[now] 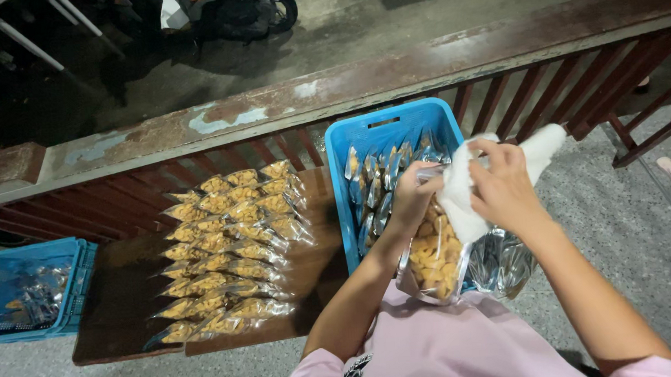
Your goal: The person wipes individual bags of snacks with a white cloth and organizes them into a blue plastic crate.
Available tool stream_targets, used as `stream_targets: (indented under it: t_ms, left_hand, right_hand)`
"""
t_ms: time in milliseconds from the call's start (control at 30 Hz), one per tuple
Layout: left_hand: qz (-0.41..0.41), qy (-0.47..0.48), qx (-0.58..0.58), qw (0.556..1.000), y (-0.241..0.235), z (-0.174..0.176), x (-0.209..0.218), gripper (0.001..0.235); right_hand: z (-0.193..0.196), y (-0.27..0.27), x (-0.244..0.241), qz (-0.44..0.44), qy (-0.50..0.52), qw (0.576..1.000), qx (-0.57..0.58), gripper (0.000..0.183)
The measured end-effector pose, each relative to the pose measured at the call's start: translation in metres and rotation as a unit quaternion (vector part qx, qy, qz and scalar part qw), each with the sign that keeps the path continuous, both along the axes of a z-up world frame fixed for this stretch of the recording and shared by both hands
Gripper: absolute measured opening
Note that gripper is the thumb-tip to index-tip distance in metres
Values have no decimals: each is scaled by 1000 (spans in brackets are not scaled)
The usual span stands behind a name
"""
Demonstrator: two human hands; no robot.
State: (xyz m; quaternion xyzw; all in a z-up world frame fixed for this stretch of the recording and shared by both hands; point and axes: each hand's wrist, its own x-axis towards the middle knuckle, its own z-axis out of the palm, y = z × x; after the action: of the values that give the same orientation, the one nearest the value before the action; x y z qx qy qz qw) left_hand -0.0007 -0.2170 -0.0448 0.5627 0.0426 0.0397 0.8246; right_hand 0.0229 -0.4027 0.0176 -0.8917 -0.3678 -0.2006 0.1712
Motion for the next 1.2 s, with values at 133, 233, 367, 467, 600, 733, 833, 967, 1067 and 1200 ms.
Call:
stream_targets:
  t_ms: [133,233,367,467,600,733,833,967,1067,1200]
  left_hand:
    - [-35,-8,6,999,2,11,-14,29]
    - [-26,-54,44,997,-1,12,-21,37]
    - [59,-89,204,973,-6,32,-28,37]
    - [64,-117,204,970,-3,51,-31,35]
    - [87,-70,234,966,-4,59,-33,34]
    - [68,-70,180,979,0,52,-28,31]
    - [16,-100,111,989,7,36,-13,31]
    - [-13,-130,87,988,10,20,-4,35]
    - [5,-126,119,985,9,25,-7,36]
    - [42,-82,193,977,5,26,-10,36]
  right_hand:
    - [13,11,6,15,30,999,10,24]
    - [20,11,15,51,73,994,67,26]
    - [30,8,31,148,247,946,147,34]
    - [32,7,34,199,359,887,212,33]
    - [37,11,28,186,316,911,191,46]
    - [43,19,10,149,165,969,112,52]
    - [41,20,10,91,64,993,36,40]
    - [29,19,20,83,44,995,28,22]
    - [25,16,30,122,131,979,97,25]
    - [20,18,44,181,278,927,172,44]
